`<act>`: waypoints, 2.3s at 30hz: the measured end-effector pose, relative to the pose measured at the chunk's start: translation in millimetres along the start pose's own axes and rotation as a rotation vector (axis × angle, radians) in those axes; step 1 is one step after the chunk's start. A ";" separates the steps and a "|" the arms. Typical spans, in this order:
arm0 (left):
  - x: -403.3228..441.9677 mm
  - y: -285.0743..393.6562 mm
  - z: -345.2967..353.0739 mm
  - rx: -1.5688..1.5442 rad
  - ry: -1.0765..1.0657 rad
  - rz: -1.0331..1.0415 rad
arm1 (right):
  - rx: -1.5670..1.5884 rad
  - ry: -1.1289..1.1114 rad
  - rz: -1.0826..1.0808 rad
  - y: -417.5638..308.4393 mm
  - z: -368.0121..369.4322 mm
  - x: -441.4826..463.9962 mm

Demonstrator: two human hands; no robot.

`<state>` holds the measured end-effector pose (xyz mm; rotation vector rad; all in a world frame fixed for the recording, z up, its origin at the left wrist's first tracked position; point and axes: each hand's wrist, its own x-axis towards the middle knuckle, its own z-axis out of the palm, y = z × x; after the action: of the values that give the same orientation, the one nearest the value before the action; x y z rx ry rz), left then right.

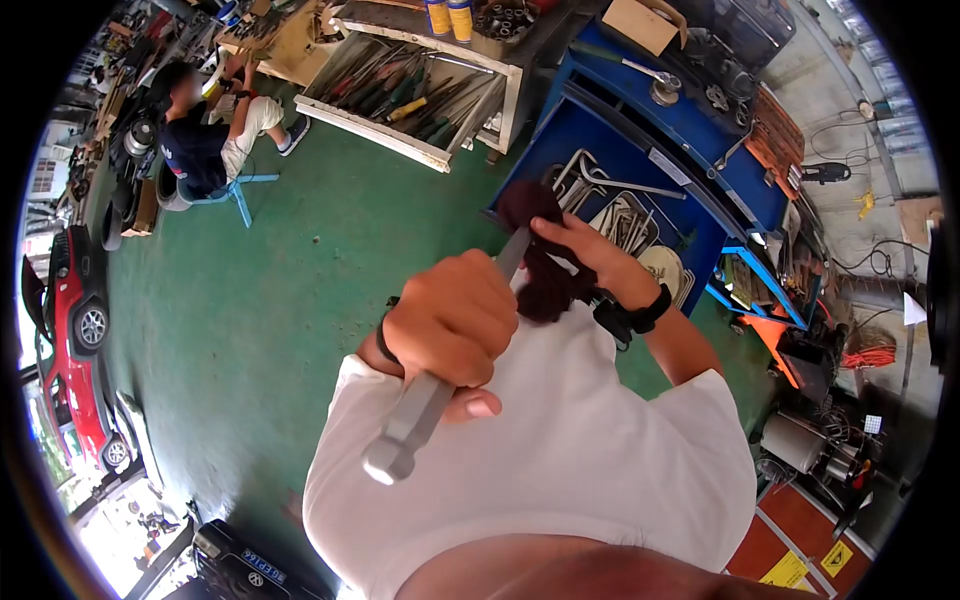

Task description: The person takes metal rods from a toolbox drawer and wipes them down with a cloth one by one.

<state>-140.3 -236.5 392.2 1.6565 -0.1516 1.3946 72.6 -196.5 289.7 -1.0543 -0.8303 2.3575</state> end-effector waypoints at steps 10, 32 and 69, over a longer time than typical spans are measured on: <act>9.2 -12.2 -4.0 0.087 0.721 -0.026 | -0.003 0.102 -0.802 11.6 -4.9 39.6; 0.0 -43.2 -43.3 -0.744 0.946 0.070 | 0.269 -0.615 -0.134 -5.8 -25.6 3.8; 0.1 -69.5 10.5 -0.250 0.646 -0.363 | -1.010 -0.127 -0.916 -12.9 -14.2 2.5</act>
<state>-90.2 -205.1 354.2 0.9129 0.3205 1.4813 83.7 -180.7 289.5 -0.5679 -2.0951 1.1786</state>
